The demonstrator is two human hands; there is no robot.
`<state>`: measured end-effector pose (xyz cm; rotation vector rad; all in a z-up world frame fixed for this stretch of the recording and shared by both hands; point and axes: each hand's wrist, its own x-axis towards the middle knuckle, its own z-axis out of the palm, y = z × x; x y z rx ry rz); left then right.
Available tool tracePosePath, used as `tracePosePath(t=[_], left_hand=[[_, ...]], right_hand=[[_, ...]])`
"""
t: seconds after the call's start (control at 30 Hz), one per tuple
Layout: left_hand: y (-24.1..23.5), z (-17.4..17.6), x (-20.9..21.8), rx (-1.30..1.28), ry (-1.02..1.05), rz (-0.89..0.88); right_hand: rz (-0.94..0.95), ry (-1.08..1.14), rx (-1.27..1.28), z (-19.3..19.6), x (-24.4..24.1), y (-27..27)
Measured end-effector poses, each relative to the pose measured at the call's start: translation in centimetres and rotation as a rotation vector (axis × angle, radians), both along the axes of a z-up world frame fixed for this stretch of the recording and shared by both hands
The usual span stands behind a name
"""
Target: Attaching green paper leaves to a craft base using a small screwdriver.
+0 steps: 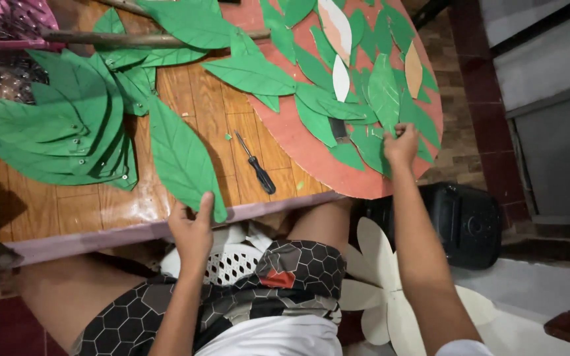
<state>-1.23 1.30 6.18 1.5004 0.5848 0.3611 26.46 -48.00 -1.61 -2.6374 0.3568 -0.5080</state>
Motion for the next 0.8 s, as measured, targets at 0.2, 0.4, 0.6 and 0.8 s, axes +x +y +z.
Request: tracePosePath(t=[0.2,0.4,0.6,0.8], left_hand=[[2.1,-1.9,0.8,0.004,-0.013,0.065],[2.6,-1.1,0.9,-0.045,0.013,0.137],[1.5,2.0,1.7,-0.093,0.180,0.029],[-3.4,1.4,2.1,-0.379,-0.060,-0.210]], right_hand=[[-0.019,0.290,-0.024,0.0,2.8,-3.4],[0.059,0.128,0.217,5.2,2.3,-5.7],[0.263,-0.229,0.699,20.8,-6.9,6.9],[0.385,-0.120,1.104,16.8,-8.7,15.7]])
